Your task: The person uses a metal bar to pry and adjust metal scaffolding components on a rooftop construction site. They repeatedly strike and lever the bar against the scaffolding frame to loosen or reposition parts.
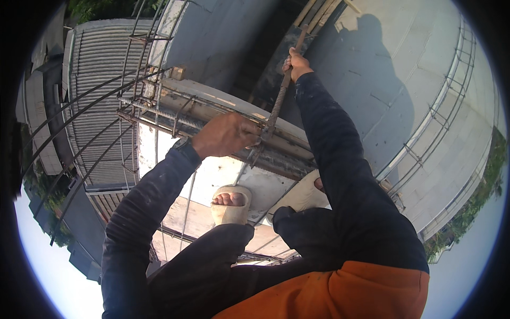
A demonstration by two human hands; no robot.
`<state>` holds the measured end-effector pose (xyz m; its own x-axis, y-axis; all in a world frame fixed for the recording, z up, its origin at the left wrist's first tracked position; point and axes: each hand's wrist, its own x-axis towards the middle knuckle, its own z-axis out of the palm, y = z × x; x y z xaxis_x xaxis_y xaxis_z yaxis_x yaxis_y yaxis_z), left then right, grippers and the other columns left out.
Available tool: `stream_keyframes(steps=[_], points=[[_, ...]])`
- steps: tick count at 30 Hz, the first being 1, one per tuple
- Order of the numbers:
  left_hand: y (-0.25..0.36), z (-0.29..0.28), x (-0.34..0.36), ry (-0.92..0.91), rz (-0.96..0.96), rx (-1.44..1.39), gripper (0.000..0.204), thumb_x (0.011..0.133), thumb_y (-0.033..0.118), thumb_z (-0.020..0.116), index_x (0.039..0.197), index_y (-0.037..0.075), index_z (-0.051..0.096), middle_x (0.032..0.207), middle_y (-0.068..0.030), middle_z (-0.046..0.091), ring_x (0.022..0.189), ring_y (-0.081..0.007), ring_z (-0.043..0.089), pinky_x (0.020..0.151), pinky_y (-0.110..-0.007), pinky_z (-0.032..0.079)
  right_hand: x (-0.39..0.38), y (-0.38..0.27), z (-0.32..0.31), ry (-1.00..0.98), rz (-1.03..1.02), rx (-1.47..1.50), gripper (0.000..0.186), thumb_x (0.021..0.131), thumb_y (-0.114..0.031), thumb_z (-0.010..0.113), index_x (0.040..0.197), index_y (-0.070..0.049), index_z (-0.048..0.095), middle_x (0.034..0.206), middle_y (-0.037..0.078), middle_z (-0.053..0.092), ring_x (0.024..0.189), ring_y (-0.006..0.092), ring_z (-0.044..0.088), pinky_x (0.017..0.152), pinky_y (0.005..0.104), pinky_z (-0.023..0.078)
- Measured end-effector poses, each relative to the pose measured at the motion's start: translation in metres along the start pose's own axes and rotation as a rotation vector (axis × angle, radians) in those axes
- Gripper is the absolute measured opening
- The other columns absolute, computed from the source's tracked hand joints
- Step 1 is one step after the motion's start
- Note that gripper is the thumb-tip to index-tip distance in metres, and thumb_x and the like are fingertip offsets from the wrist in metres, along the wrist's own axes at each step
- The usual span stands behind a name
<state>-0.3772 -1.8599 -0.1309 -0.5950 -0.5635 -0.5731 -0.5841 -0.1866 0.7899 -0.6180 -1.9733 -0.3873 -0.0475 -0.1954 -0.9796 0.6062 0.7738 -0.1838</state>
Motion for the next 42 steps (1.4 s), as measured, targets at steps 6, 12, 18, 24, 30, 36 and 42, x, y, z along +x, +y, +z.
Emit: stream_keyframes(steps=[6,12,18,24,30,36,42], points=[[0.0,-0.001,-0.002,0.023,0.056,0.044,0.018,0.089,0.023,0.069,0.096,0.01,0.08,0.091,-0.0169,0.075,0.088,-0.036,0.072,0.084,-0.047,0.055,-0.01,-0.016,0.002,-0.049,-0.097,-0.134,0.02,0.099,-0.02,0.072,0.094,-0.006,0.06,0.065,0.0,0.047,0.049,0.0135,0.042,0.045,0.03,0.039],[-0.002,-0.001,-0.005,0.011,0.092,0.112,0.018,0.09,0.022,0.069,0.101,0.012,0.08,0.097,-0.0153,0.076,0.092,-0.0345,0.072,0.086,-0.047,0.055,-0.051,-0.042,0.036,-0.087,-0.282,-0.183,0.009,0.096,-0.005,0.069,0.095,-0.004,0.06,0.067,0.0,0.049,0.05,0.0103,0.044,0.044,0.0267,0.037],[-0.005,0.0,-0.008,0.016,0.188,0.168,0.019,0.091,0.023,0.07,0.102,0.01,0.079,0.096,-0.0133,0.077,0.092,-0.0333,0.073,0.084,-0.046,0.056,-0.1,-0.066,0.094,-0.42,-0.59,-0.286,0.009,0.096,-0.005,0.067,0.099,-0.002,0.06,0.069,0.001,0.051,0.051,0.0092,0.047,0.043,0.0265,0.038],[-0.006,0.009,-0.01,0.156,0.246,0.262,0.018,0.091,0.022,0.067,0.099,0.011,0.079,0.095,-0.0127,0.077,0.092,-0.0331,0.072,0.086,-0.046,0.055,-0.072,-0.076,0.036,-0.04,-0.466,-0.34,0.008,0.1,-0.008,0.063,0.099,-0.002,0.058,0.072,0.001,0.048,0.053,0.0114,0.044,0.045,0.0281,0.034],[-0.018,0.013,-0.012,0.206,0.202,0.159,0.016,0.088,0.019,0.067,0.095,0.012,0.079,0.09,-0.0125,0.075,0.089,-0.033,0.072,0.084,-0.045,0.056,-0.076,-0.085,0.03,0.023,-0.448,-0.213,0.007,0.102,-0.007,0.059,0.097,-0.003,0.055,0.071,0.0,0.043,0.052,0.0111,0.038,0.045,0.0282,0.032],[-0.012,0.015,-0.011,0.18,0.13,0.284,0.014,0.088,0.019,0.064,0.085,0.012,0.076,0.079,-0.0135,0.072,0.076,-0.0329,0.071,0.075,-0.045,0.057,-0.072,-0.075,0.025,0.001,-0.406,-0.182,0.005,0.101,-0.005,0.061,0.096,-0.003,0.059,0.069,0.0,0.047,0.052,0.0113,0.042,0.046,0.0285,0.034],[-0.009,0.012,-0.009,0.155,0.166,0.187,0.015,0.09,0.022,0.064,0.088,0.014,0.077,0.079,-0.0142,0.072,0.077,-0.034,0.071,0.075,-0.045,0.057,-0.059,-0.066,0.051,-0.11,-0.329,-0.185,0.007,0.098,-0.008,0.069,0.096,-0.003,0.065,0.071,0.002,0.055,0.052,0.0106,0.047,0.046,0.0276,0.038]])
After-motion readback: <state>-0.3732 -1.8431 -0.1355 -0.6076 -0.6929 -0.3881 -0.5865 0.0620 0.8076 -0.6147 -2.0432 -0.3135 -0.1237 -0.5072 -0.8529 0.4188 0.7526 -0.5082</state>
